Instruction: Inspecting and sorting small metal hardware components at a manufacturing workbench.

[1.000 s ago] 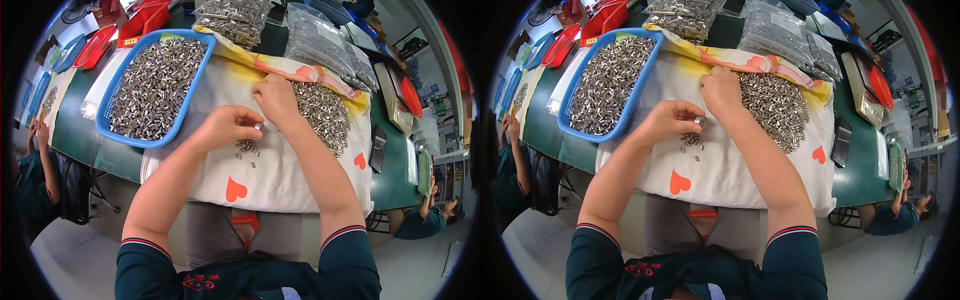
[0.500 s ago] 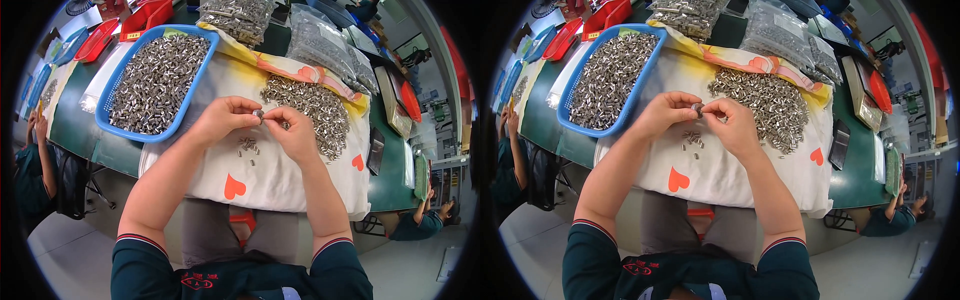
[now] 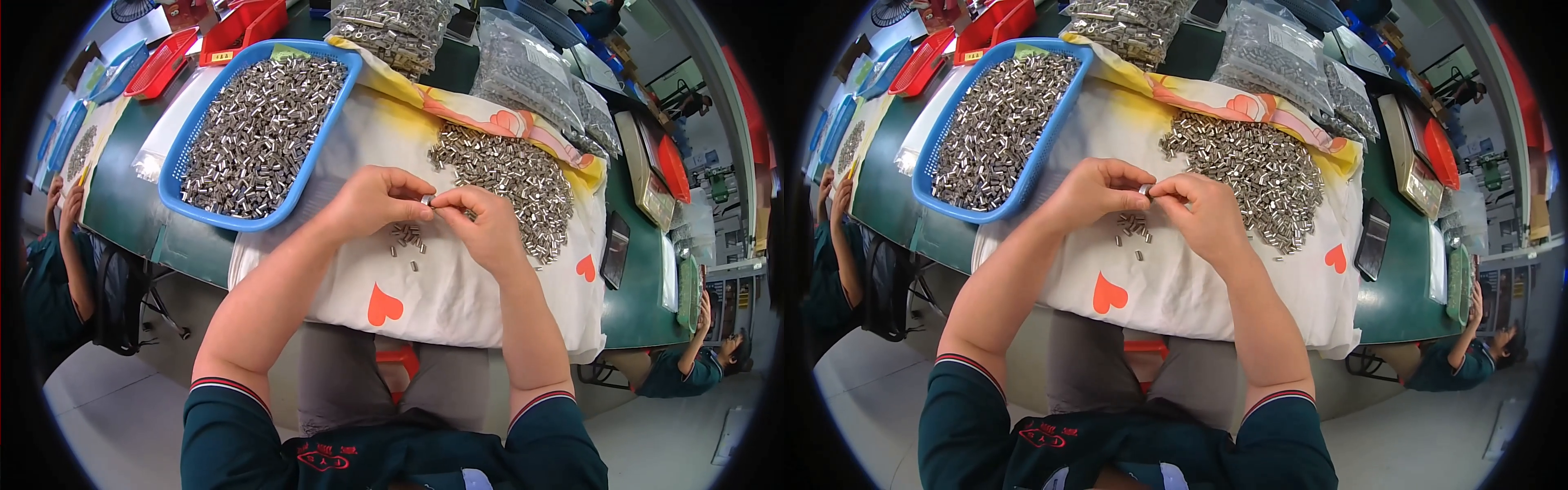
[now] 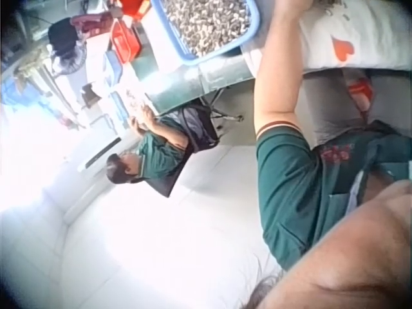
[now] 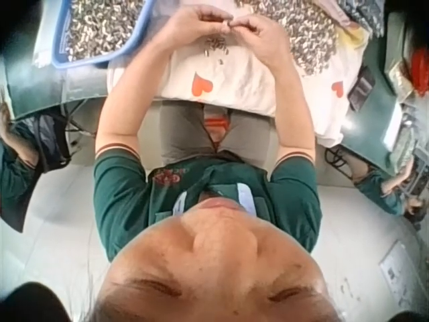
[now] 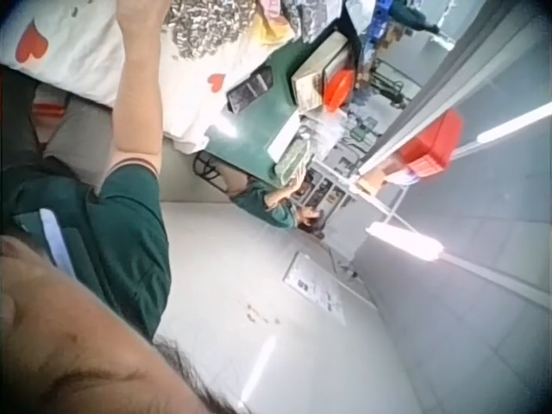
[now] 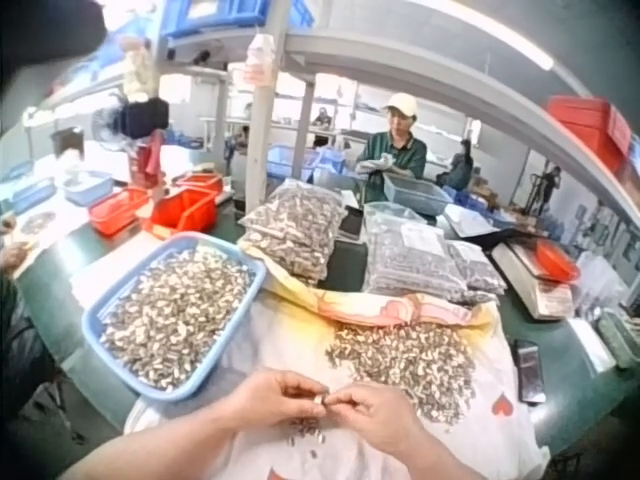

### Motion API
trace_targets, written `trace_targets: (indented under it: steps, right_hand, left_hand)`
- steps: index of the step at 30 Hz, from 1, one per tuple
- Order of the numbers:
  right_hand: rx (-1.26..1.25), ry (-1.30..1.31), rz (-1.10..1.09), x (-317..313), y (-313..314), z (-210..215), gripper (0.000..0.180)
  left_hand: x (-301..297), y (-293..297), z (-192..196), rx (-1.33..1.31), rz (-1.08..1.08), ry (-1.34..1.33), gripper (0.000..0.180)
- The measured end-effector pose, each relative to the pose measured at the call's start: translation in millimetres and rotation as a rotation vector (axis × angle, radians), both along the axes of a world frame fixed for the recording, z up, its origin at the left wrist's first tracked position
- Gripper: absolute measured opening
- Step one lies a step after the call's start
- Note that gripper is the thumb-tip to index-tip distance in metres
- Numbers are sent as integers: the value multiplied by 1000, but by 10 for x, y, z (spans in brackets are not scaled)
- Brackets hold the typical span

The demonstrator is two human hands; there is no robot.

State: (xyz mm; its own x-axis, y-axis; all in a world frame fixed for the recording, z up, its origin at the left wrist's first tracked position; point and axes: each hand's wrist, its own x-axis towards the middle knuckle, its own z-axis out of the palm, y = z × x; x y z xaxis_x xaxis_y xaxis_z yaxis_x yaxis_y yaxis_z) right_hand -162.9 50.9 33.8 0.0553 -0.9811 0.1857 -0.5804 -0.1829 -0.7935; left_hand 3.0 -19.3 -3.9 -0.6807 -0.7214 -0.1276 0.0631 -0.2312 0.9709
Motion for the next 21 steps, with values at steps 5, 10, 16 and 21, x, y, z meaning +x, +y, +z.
trace_targets:
  steps: [5,10,16,21]
  right_hand:
    - [119,-48,-123,-128,-119,47,9]
    - [57,482,-182,-49,-540,-117,19]
    - [-100,724,-180,-54,-589,-268,17]
    - [0,256,-216,-47,-319,-61,11]
  left_hand:
    - [-46,8,-16,-134,4,-92,31]
    - [-19,1,-19,-176,-14,-155,31]
    - [-45,-2,38,-58,-50,-62,30]
    - [-9,-27,55,62,26,6,30]
